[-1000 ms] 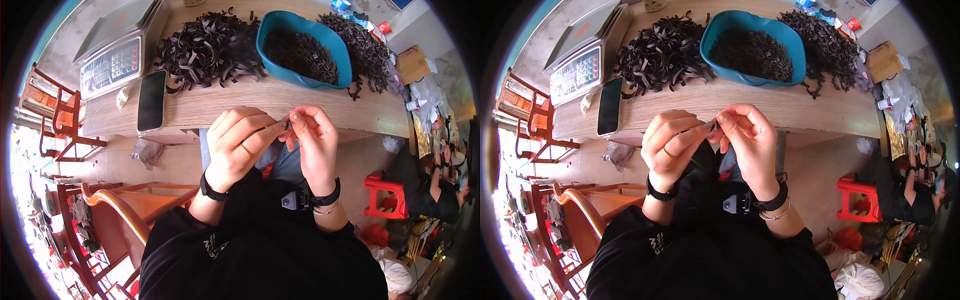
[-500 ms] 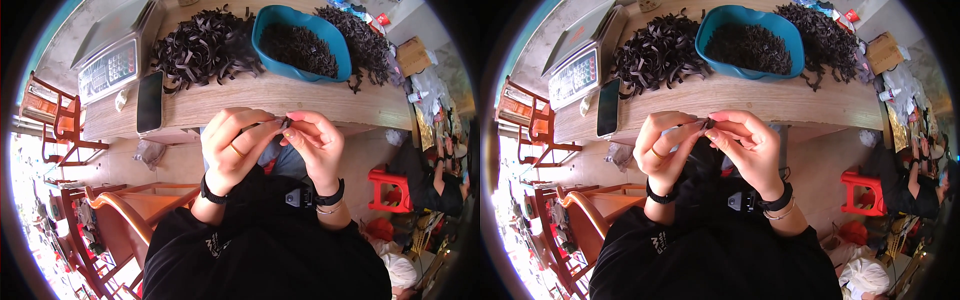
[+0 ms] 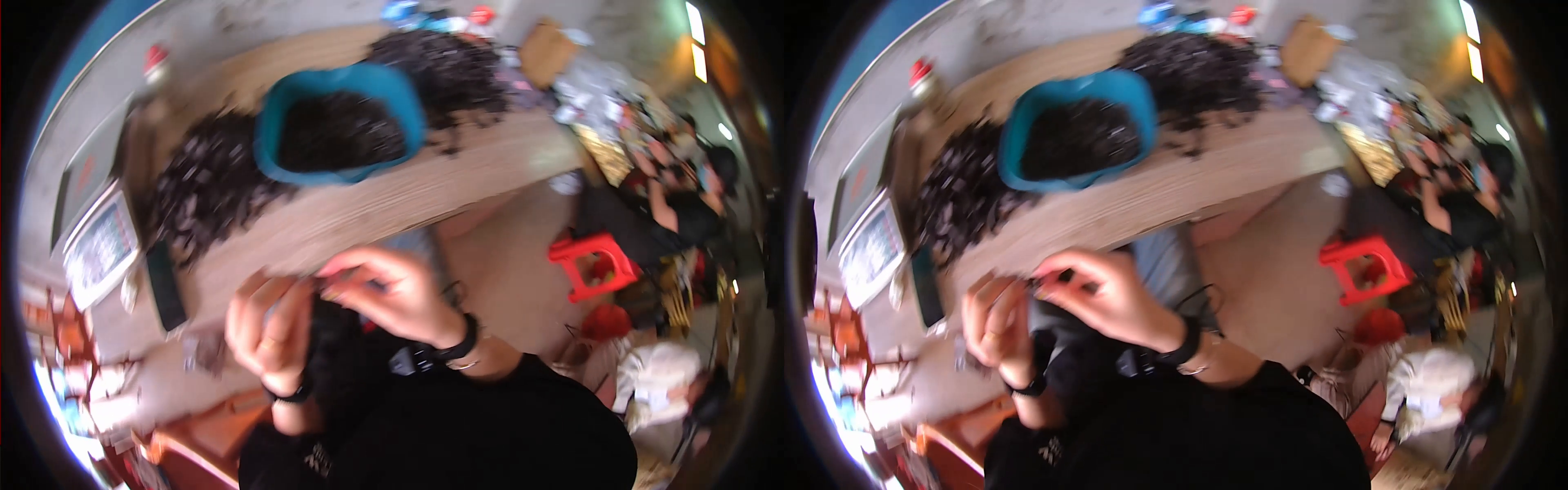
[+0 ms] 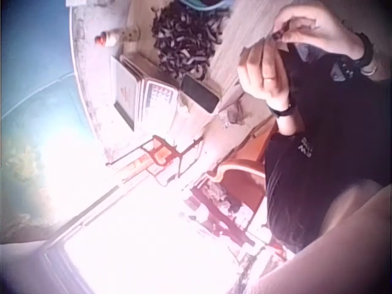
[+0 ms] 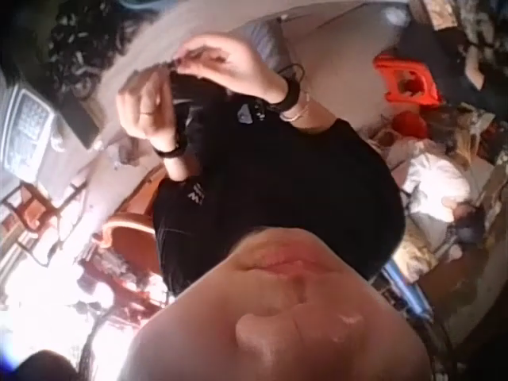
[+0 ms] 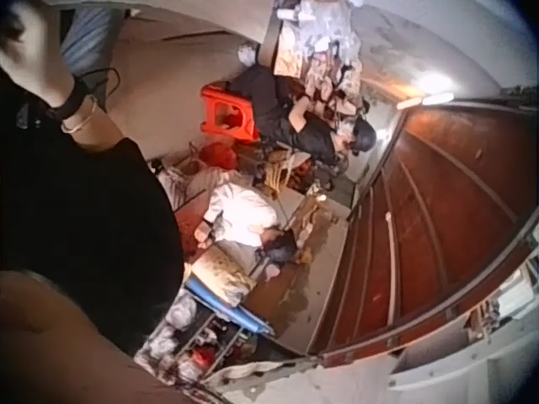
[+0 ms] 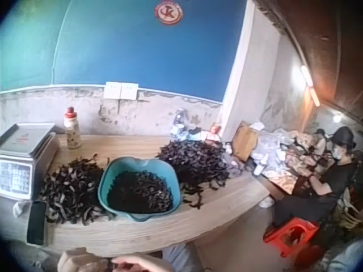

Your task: Assembling small components onto black leather strips at a workstation.

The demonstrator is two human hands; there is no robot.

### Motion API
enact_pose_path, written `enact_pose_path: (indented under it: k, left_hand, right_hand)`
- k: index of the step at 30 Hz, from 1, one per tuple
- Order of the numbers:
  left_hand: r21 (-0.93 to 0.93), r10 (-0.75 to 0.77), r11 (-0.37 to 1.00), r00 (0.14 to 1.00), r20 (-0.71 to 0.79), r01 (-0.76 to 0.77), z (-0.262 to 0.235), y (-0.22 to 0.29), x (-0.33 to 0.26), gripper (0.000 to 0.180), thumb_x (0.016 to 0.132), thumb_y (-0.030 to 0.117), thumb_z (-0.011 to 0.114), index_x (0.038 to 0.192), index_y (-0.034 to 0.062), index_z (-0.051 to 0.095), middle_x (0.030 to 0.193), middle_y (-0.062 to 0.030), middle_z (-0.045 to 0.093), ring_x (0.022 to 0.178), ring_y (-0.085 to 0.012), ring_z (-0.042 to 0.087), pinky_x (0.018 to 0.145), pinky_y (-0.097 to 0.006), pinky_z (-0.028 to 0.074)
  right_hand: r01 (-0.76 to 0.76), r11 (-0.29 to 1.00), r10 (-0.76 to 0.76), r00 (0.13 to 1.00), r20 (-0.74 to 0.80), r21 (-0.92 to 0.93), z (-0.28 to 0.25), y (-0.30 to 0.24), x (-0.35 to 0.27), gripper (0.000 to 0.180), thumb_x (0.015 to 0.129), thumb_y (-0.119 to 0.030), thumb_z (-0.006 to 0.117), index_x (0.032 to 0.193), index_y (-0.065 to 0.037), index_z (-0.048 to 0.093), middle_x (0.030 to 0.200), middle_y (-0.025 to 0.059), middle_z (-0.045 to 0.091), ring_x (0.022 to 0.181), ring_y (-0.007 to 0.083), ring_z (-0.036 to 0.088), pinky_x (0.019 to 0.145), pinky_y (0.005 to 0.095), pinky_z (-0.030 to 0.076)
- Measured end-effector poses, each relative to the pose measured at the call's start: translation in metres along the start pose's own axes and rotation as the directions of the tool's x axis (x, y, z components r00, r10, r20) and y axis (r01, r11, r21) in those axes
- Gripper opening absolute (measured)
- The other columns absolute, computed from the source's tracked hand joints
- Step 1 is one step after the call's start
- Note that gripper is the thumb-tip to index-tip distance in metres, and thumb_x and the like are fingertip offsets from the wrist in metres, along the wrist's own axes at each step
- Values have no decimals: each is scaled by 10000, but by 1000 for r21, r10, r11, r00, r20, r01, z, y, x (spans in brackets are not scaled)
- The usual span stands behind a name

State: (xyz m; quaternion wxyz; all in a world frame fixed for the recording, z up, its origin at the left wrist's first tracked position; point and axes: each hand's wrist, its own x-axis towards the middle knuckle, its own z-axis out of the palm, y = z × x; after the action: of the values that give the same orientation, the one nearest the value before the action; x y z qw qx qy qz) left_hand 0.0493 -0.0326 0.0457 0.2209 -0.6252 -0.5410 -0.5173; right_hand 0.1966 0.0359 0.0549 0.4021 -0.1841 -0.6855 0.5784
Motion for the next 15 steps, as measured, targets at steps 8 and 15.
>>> enact_pose_path:
  k: [8,15]
  left_hand:
    - [-63,-97,993,993,70,102,5,0,-9,233,665,-58,681,874,43,661,828,-81,607,736,-260,594,759,-429,517]
    - [-97,-50,993,991,125,63,4,0,-7,299,638,-101,628,893,49,667,842,-68,610,759,-234,601,863,-480,467]
  right_hand:
    - [2,999,-2,1000,10,52,0,12,0,212,831,-26,645,1029,13,579,934,54,632,766,81,615,676,221,522]
    - [-114,968,104,993,55,224,-3,11,-3,240,842,-39,640,1060,24,561,967,68,623,881,122,629,801,256,513]
